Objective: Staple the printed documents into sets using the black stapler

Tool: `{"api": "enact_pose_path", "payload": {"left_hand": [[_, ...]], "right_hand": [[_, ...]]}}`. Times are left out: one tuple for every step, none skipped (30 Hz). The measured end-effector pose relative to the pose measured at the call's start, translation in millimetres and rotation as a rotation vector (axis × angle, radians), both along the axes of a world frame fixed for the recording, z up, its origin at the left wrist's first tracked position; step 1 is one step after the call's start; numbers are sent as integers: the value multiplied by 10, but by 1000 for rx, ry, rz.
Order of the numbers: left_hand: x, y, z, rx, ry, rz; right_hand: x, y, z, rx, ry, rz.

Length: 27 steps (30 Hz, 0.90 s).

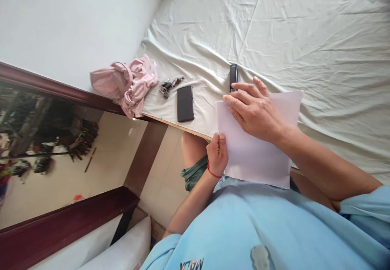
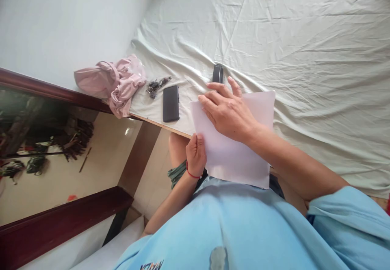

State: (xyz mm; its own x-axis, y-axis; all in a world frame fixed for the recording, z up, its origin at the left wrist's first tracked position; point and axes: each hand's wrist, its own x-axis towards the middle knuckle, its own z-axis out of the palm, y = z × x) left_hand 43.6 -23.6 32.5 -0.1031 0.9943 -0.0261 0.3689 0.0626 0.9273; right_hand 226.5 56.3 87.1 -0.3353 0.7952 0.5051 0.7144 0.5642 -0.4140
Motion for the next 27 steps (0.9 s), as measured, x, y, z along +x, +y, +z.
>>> {"api": "enact_pose_path", "payload": {"left_hand": [[1, 5, 3, 6, 0, 1], [2, 9, 4, 12, 0, -1], [5, 10, 4, 17, -1, -7], [7, 10, 5, 18, -2, -14], [10, 9, 6, 17, -4, -18], [12, 8, 8, 16, -7, -20], [14, 7, 8, 14, -7, -20], [15, 9, 8, 13, -4, -18], [16, 13, 5, 12, 1, -16], [16, 21, -1, 11, 8, -14], [16, 32, -9, 8, 15, -17], [16, 46, -19, 4, 20, -24], [18, 62, -30, -1, 21, -33], [20, 77, -41, -6, 17, -41], [23, 91, -51, -9, 12, -46], [26, 101, -59, -14, 8, -50], [29, 106, -65, -22, 11, -58], [30, 106, -70, -34, 20, -71], [31, 102, -72, -48, 37, -89], [30, 97, -75, -63, 61, -108], [28, 94, -76, -80, 91, -123], [24, 95, -78, -97, 125, -132], [18, 104, -80, -111, 157, -135], [9, 121, -82, -124, 180, -136], [-2, 147, -84, -136, 189, -139], [-16, 179, -86, -147, 179, -146], [-31, 217, -88, -162, 149, -154]], "right_hand": [[-7, -2, 1, 5, -4, 6], [-12, -3, 2, 8, -7, 6], [-17, -3, 3, 10, -9, 2], [-22, -1, 5, 11, -12, 0], [-25, 1, 7, 8, -16, 6], [-25, 4, 10, 1, -20, 19], [-22, 10, 12, -10, -23, 32], [-14, 20, 12, -20, -23, 37], [-2, 36, 8, -27, -20, 29], [15, 58, -2, -33, -17, 8], [34, 87, -19, -41, -17, -20], [52, 123, -44, -58, -22, -47], [69, 163, -78, -87, -34, -68], [81, 207, -119, -131, -53, -79], [88, 252, -165, -184, -75, -86], [89, 295, -213, -236, -94, -96], [84, 336, -260, -282, -108, -112], [75, 373, -303, -321, -115, -138], [62, 406, -340, -358, -120, -175], [47, 434, -370, -397, -125, -216], [32, 458, -392, -437, -135, -252], [18, 479, -407, -478, -152, -274], [7, 498, -417, -520, -174, -279], [0, 515, -422, -561, -198, -270], [-2, 534, -424, -597, -222, -254], [2, 554, -426, -626, -242, -239], [10, 576, -428, -650, -257, -230]]}}
